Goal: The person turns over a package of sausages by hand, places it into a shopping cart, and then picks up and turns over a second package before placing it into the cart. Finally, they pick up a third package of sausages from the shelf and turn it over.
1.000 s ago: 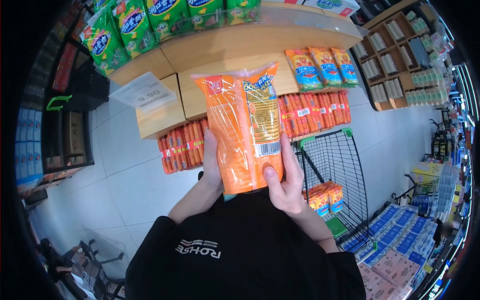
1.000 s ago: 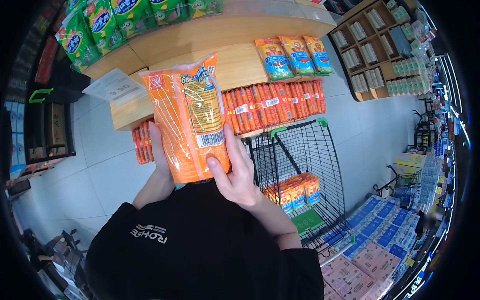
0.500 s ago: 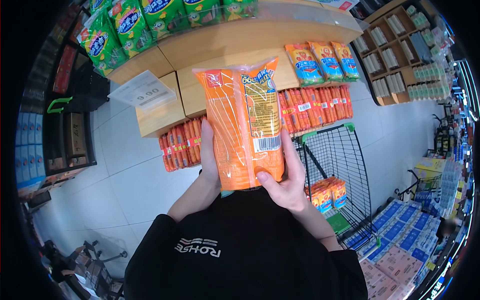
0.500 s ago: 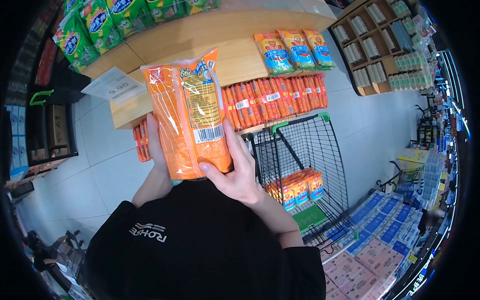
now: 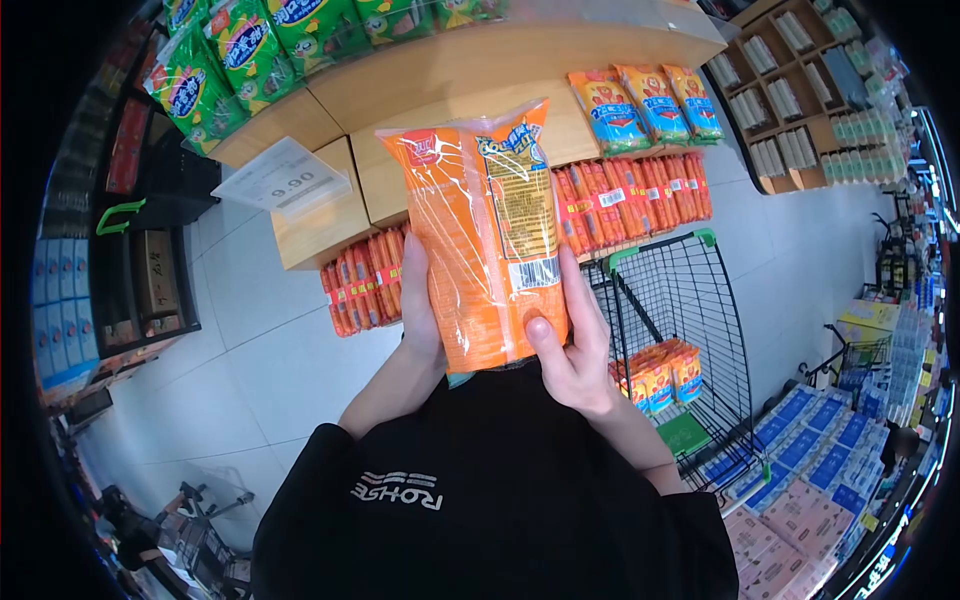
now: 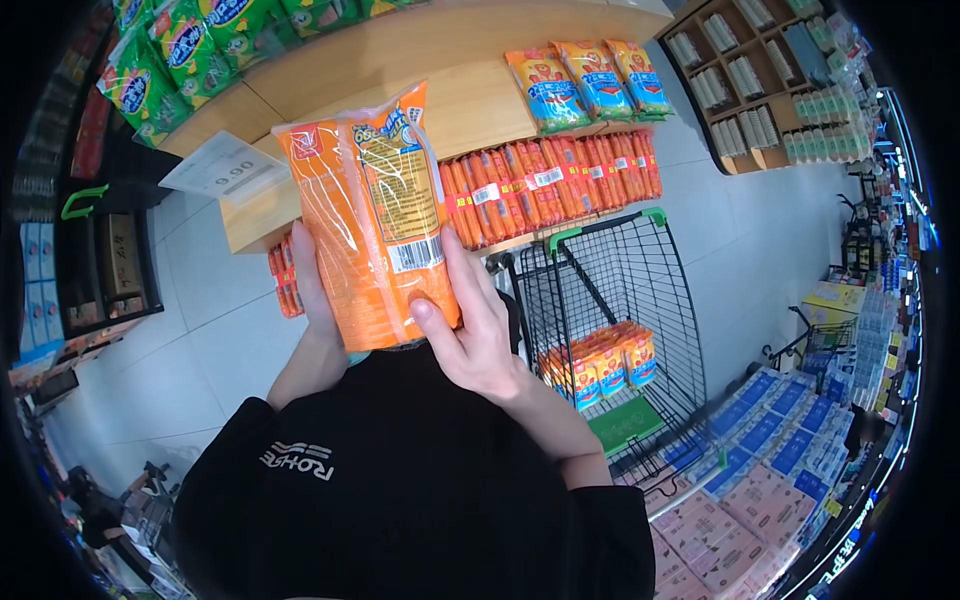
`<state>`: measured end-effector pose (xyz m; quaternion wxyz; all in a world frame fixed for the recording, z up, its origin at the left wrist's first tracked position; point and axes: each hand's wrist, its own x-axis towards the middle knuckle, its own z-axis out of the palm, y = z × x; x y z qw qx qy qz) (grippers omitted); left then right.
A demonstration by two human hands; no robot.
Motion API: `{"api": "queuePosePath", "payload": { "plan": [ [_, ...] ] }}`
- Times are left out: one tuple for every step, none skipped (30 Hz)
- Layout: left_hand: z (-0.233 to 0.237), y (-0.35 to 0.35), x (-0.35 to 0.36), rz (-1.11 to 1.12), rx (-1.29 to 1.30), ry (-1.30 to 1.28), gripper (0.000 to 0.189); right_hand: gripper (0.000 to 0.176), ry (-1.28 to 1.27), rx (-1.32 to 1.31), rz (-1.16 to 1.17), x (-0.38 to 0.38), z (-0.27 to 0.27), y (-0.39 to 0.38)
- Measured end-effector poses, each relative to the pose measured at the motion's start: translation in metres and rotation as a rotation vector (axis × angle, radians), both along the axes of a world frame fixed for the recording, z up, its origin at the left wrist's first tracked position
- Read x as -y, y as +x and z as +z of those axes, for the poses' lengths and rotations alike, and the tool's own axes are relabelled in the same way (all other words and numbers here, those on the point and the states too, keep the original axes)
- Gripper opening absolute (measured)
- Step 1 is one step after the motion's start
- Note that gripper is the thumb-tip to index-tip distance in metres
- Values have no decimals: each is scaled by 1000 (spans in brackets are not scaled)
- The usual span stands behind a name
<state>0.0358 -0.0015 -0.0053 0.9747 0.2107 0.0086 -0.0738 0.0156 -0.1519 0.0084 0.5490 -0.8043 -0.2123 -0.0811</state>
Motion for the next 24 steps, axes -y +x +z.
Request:
{"api": "queuePosePath", "payload": {
  "plan": [
    [2, 0, 0, 1, -10, 47, 65, 57, -2, 3, -2, 0, -1, 0],
    [4, -1, 1, 3, -20, 94, 66, 56, -3, 5, -4, 0, -2, 1],
    [3, -1, 0, 2, -20, 86, 66, 56, 2, -3, -5, 0, -2, 1],
    [2, -1, 0, 1, -20, 78, 65, 55, 7, -12, -5, 0, -2, 1],
    [1, -1, 0, 0, -20, 71, 65, 55, 13, -20, -5, 0, -2, 1],
    [0, -2, 0, -8, -1, 41, 64, 55, 21, -23, -4, 0, -3, 1],
    [-2, -2, -1, -16, 18, 11, 63, 55, 29, -26, -3, 0, -3, 2],
    [-3, -2, -2, -25, 37, -19, 62, 55, 38, -28, -2, 0, -3, 2],
    [-3, -3, -2, -25, 37, -26, 62, 55, 41, -24, 0, -1, -3, 2],
    [-4, -3, -1, -25, 38, -33, 62, 55, 44, -19, 2, -1, -4, 3],
    [-4, -3, -1, -26, 38, -40, 62, 55, 48, -15, 3, -1, -4, 3],
    [-4, -3, -2, -29, 34, -29, 62, 56, 59, -31, 5, 0, -4, 3],
    [-4, -3, -2, -30, 29, -19, 61, 58, 70, -47, 8, 0, -3, 3],
    [-4, -2, -3, -31, 24, -9, 61, 59, 81, -64, 12, 0, -3, 3],
    [-4, -2, -3, -22, 12, 32, 61, 61, 114, -79, 12, 1, -5, 2],
    [-2, -2, -4, -12, 0, 72, 60, 63, 147, -95, 12, 1, -7, 1],
    [-1, -2, -4, -3, -13, 112, 59, 66, 180, -111, 12, 1, -9, 1],
    [-3, -1, -5, 0, -24, 43, 59, 67, 201, -126, 19, 1, -9, 0],
    [-6, 1, -4, 2, -35, -27, 58, 69, 222, -141, 24, 2, -9, 0],
    [-8, 2, -4, 4, -47, -96, 57, 71, 242, -156, 29, 2, -9, -1],
    [-7, 2, -3, 11, -59, -79, 57, 72, 258, -172, 37, 3, -10, -1],
    [-5, 3, -3, 18, -72, -61, 57, 72, 274, -189, 44, 3, -10, -1],
    [-3, 3, -2, 25, -85, -43, 56, 73, 290, -206, 51, 4, -10, -1],
    [-2, 3, -2, 16, -81, -59, 56, 74, 306, -220, 52, 4, -10, -1]
  ]
}}
